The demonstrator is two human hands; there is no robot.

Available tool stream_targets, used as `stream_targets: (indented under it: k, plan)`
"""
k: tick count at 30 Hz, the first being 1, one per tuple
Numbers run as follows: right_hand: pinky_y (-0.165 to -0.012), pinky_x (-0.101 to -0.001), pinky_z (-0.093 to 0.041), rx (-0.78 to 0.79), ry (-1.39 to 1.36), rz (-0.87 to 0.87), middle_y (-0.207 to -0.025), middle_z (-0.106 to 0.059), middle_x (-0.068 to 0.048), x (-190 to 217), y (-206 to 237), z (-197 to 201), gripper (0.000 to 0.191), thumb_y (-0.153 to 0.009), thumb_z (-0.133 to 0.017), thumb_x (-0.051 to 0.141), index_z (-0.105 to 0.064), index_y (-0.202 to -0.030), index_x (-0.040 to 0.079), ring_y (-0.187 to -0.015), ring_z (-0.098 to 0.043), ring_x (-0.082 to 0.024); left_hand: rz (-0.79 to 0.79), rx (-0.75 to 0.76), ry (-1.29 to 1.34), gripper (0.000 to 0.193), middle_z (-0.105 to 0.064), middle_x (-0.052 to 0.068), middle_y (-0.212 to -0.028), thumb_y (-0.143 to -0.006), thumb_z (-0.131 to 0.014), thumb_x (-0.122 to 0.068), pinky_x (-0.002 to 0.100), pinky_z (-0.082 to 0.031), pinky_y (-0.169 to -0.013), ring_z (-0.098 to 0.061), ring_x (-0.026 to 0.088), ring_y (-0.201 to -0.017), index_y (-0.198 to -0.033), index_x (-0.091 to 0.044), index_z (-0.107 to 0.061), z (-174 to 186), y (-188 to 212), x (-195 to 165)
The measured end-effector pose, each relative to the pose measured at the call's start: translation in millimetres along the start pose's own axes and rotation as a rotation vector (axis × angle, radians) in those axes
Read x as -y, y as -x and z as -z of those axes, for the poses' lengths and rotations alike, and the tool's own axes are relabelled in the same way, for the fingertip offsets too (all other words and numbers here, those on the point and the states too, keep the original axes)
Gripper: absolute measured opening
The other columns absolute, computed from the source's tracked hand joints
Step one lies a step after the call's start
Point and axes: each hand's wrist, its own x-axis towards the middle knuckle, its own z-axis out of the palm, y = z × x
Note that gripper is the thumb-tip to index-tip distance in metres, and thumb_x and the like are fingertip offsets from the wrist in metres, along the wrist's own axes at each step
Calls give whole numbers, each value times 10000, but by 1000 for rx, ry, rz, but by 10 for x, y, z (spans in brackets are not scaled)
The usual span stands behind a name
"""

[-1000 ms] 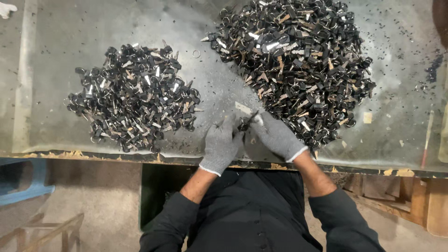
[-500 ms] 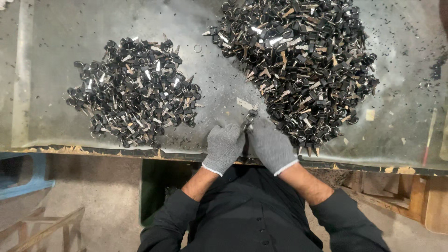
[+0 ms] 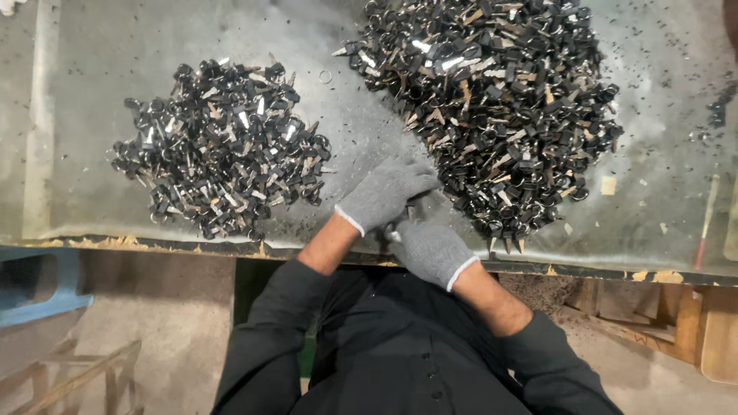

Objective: The person, wearing gloves, picks small black metal components one at a time from a large pile on a workbench and places them into a separate smaller pile beside it, continuously sorting through the heap.

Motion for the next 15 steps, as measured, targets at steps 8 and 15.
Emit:
stream_targets:
  k: [8, 15]
  plan:
    - [-624, -543, -584, -240, -269, -285, -795, -716, -256, -327, 93, 61, 472, -964, -591, 314, -481, -1314, 16, -732, -717, -456, 720, -156, 95, 375, -741, 104, -945, -828, -769, -225, 470, -535, -763, -726, 334, -868, -1162, -86, -671, -65, 366, -218]
    - [-594, -506, -597, -338, 11, -233, -905, -711, -244, -278, -159, -144, 273, -991, -574, 258, -577, -1044, -10, -728, -727, -415, 430, -290, -126, 249, -721, 112, -937, -849, -707, -125, 468, -537, -798, -688, 354, -895, -1095, -124, -742, -390, 503, -188]
